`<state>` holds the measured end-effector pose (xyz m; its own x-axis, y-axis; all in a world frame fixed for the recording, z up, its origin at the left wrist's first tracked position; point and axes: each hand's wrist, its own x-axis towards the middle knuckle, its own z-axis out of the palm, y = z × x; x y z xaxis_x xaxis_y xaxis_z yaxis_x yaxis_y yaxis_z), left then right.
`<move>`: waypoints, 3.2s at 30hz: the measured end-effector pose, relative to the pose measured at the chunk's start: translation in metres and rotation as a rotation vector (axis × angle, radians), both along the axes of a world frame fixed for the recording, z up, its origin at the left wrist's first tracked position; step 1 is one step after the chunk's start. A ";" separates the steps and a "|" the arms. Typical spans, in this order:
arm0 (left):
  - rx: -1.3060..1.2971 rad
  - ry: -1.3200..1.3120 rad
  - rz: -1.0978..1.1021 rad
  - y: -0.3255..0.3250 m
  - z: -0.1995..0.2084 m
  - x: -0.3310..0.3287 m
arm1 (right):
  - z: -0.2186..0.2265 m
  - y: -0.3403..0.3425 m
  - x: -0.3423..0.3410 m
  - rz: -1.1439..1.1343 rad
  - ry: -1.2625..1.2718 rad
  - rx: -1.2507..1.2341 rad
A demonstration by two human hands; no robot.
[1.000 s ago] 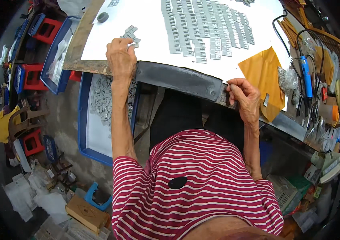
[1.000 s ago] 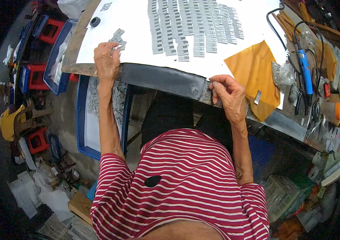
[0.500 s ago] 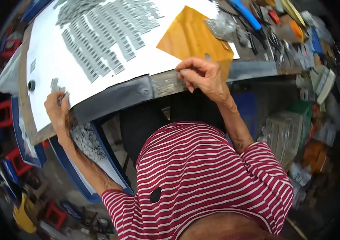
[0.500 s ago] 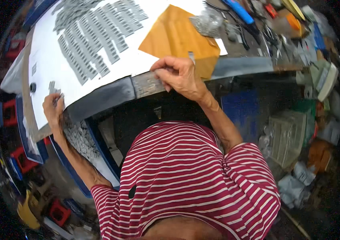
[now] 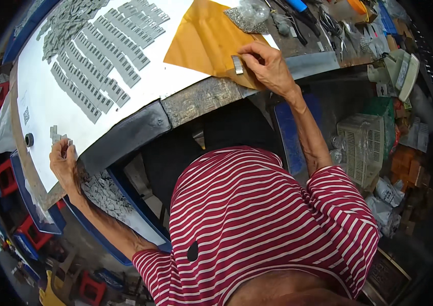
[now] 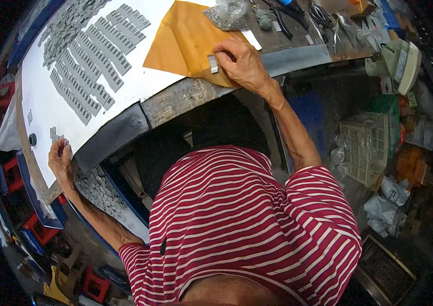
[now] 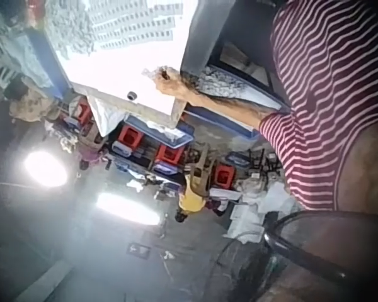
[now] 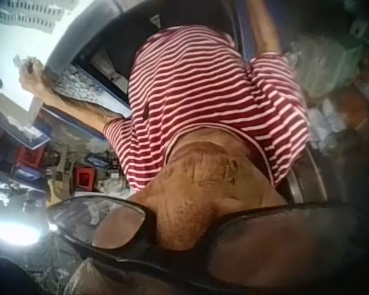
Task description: The person is manually assembling or sorting small metal components at a workbench.
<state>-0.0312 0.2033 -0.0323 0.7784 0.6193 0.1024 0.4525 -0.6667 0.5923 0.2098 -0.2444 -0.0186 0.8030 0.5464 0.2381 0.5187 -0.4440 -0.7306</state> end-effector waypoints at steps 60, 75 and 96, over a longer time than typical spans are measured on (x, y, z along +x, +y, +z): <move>-0.222 -0.367 0.071 -0.155 0.052 0.029 | 0.005 0.010 0.028 0.388 -0.440 -0.247; -0.237 -0.390 -0.007 -0.172 0.050 0.040 | 0.010 0.004 0.028 0.340 -0.317 -0.224; -1.145 -0.429 -0.151 -0.218 0.051 0.064 | 0.035 0.086 -0.047 0.258 1.247 0.572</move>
